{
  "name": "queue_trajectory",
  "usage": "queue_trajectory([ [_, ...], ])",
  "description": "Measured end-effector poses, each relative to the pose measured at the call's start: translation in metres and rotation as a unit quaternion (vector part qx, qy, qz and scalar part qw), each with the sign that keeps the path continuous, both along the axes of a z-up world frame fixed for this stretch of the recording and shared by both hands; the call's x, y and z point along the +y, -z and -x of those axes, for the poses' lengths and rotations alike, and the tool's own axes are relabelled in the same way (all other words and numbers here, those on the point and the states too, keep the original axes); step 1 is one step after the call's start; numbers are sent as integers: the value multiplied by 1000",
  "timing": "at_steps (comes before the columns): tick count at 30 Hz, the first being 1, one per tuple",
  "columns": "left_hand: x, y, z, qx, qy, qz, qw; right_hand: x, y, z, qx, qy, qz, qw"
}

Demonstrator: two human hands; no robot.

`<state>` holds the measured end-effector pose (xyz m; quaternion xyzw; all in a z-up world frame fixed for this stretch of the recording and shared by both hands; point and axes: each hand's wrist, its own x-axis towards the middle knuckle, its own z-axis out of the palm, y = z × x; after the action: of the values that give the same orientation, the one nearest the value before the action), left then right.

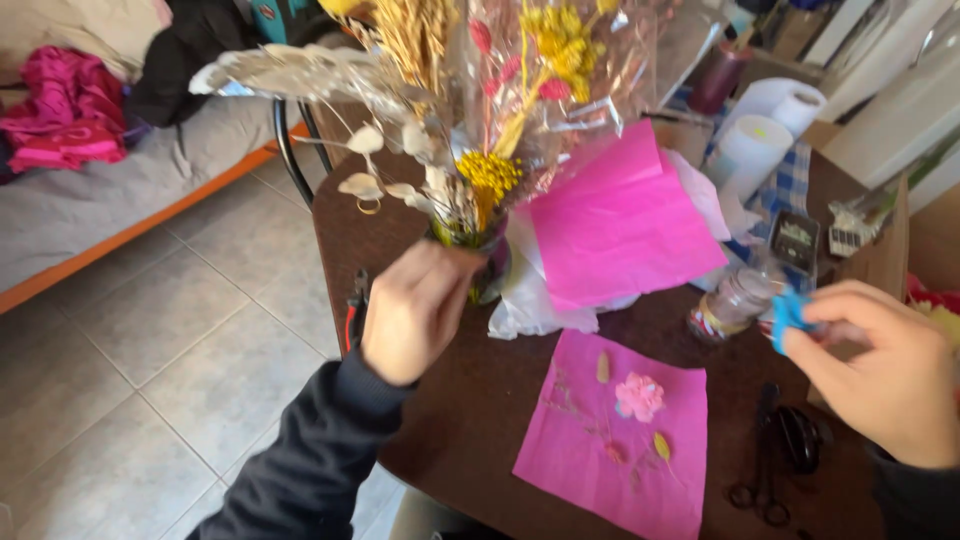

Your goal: Decorating a pink floral-shaped candle with dried flowers and wrapping it in pink tissue paper.

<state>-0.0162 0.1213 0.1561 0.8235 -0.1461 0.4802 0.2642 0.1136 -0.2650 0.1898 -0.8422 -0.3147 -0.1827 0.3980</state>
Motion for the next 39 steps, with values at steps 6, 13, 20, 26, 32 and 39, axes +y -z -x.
queue_trajectory([
  [6, 21, -40, -72, -100, -96, 26, 990, 72, -35, -6, -104, -55, 92, 989],
  [13, 31, -43, -131, -63, -123, 123, 983, 120, -37, -21, -114, -83, 117, 983],
  [20, 52, -22, -159, -2, 14, 272, 962, 152, -48, -23, -136, -131, 133, 973],
  [26, 65, -14, -160, 46, 169, 362, 915, 179, -54, -31, -171, -131, 128, 968],
  [32, 68, -14, -154, 62, 195, 368, 907, 198, -58, -39, -171, -84, 146, 971],
  [39, 71, -8, -153, 48, 200, 351, 913, 205, -57, -42, -166, -99, 138, 971],
])
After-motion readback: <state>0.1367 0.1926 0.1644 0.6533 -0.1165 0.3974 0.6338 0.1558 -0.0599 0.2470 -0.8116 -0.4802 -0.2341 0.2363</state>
